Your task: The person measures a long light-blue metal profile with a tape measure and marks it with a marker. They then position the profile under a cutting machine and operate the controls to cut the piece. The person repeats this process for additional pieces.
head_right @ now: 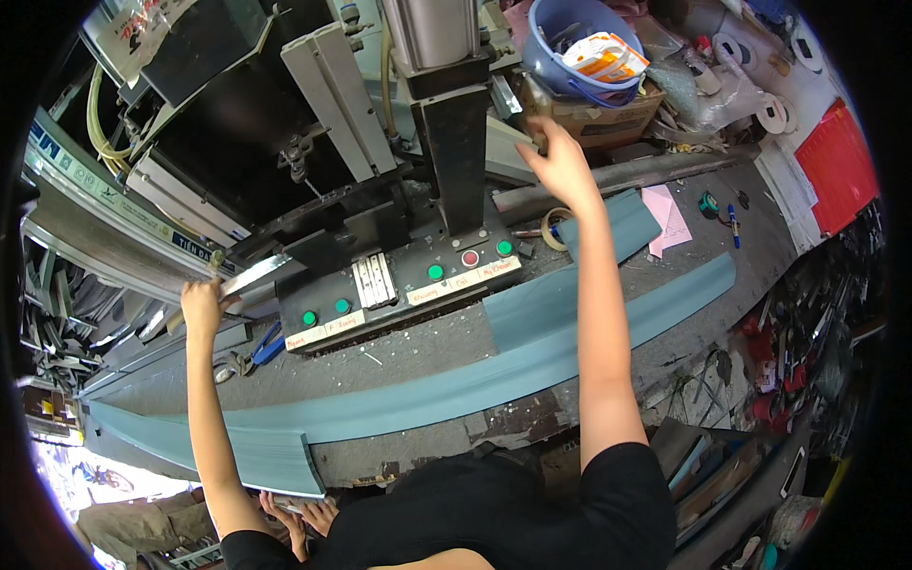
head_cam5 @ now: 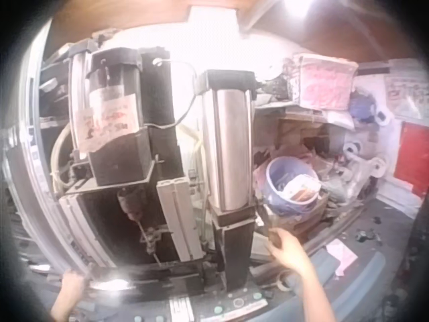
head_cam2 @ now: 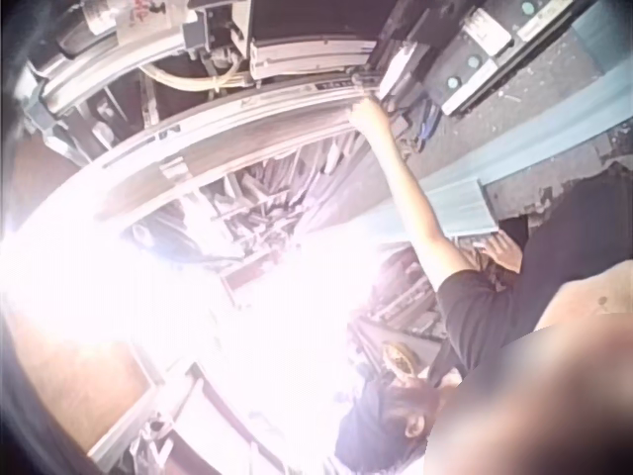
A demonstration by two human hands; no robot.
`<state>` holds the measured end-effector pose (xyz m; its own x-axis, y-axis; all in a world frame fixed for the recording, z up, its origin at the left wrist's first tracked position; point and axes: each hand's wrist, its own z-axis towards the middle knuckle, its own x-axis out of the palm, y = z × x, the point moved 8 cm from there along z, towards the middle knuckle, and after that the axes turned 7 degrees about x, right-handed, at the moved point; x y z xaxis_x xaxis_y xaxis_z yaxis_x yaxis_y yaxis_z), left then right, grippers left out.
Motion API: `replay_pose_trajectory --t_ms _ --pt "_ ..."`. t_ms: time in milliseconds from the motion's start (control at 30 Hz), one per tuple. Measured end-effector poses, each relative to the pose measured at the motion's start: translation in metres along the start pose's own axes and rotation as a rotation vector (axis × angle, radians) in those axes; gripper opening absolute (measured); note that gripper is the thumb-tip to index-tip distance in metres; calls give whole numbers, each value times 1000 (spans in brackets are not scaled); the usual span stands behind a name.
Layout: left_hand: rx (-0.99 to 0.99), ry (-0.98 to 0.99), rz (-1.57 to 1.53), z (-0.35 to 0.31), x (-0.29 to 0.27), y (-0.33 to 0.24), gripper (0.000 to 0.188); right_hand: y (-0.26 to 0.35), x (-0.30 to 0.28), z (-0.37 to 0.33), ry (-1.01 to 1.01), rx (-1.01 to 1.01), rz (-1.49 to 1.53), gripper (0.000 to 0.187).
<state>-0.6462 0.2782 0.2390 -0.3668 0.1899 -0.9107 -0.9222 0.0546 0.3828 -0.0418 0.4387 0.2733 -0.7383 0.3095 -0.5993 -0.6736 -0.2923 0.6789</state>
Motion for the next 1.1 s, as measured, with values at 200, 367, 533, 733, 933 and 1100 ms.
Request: replay_pose_trajectory --t_ms 200,367,533,733,933,1100 --pt "-140 -41 173 -60 -23 110 32 -40 -17 -161 77 201 54 39" --pt "-246 -101 70 -152 -85 200 42 -70 -27 -274 159 594 163 33" --pt "-40 -187 -29 -203 -206 165 39 -46 -5 -280 245 568 343 33" --pt "128 -143 -316 -177 -265 -20 34 48 30 -302 1010 139 842 66" --pt "514 535 -527 -98 -240 -277 43 -7 -69 -341 757 287 1573 115" --pt "957 795 -648 -72 -205 -512 58 -154 -210 -387 94 292 1729 79"
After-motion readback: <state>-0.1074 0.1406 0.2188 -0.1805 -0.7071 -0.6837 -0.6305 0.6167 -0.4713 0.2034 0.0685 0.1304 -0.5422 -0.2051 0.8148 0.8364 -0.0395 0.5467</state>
